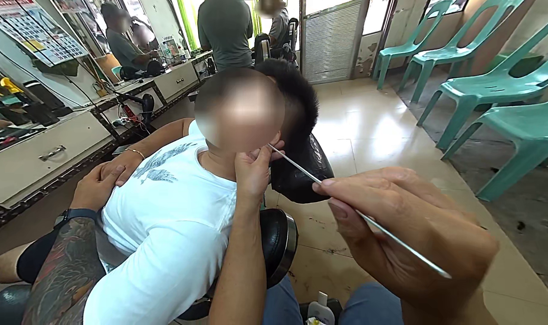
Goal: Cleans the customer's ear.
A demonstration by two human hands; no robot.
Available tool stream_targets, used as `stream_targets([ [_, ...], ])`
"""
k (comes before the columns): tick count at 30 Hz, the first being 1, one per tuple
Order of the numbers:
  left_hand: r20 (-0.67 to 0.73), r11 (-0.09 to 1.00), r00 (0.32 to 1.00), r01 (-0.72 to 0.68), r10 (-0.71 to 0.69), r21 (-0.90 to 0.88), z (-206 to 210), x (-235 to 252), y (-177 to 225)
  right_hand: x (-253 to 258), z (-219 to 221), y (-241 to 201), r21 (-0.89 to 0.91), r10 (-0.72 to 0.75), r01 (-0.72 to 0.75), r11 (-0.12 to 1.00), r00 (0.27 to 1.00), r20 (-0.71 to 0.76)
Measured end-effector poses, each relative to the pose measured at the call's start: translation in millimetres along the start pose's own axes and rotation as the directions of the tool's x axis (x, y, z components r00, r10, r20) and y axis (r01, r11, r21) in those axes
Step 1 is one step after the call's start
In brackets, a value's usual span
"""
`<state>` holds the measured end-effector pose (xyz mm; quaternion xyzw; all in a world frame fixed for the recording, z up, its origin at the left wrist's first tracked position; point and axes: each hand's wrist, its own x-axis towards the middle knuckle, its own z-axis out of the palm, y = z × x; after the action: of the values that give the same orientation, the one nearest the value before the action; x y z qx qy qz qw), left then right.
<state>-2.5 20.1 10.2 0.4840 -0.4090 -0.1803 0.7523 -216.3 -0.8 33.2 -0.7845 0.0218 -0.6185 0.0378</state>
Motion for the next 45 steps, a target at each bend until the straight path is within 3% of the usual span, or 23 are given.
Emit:
stream_targets([
  [10,-0.012,0.997,0.999,-0.052,0.053,0.065,-3.3,-2.2,-2.6,-18.8,-44.3,14.4,0.021,0.132,-0.131,0.991,0.985,-0.107],
  [14,-0.034,0.992,0.997,-0.068,0.072,0.111,-3.8,4.2,-7.1,-18.2,-46.5,19.1,0.047,0.143,-0.138,0.989,0.985,-0.102],
  [19,-0.083,0.995,0.992,-0.094,0.097,0.032,-5.2,19.3,-15.6,-18.0,-41.4,14.7,0.008,0.15,-0.15,0.989,0.984,-0.097],
  [29,-0.017,0.994,0.998,-0.068,0.067,-0.089,-4.8,17.7,-13.6,-5.6,-23.4,1.2,-0.035,0.078,-0.078,0.996,0.997,-0.011],
  [45,-0.007,0.996,0.999,-0.047,0.047,-0.075,-4.7,16.2,-9.5,3.7,-7.4,-9.9,-0.07,-0.026,0.027,0.997,1.0,0.013],
])
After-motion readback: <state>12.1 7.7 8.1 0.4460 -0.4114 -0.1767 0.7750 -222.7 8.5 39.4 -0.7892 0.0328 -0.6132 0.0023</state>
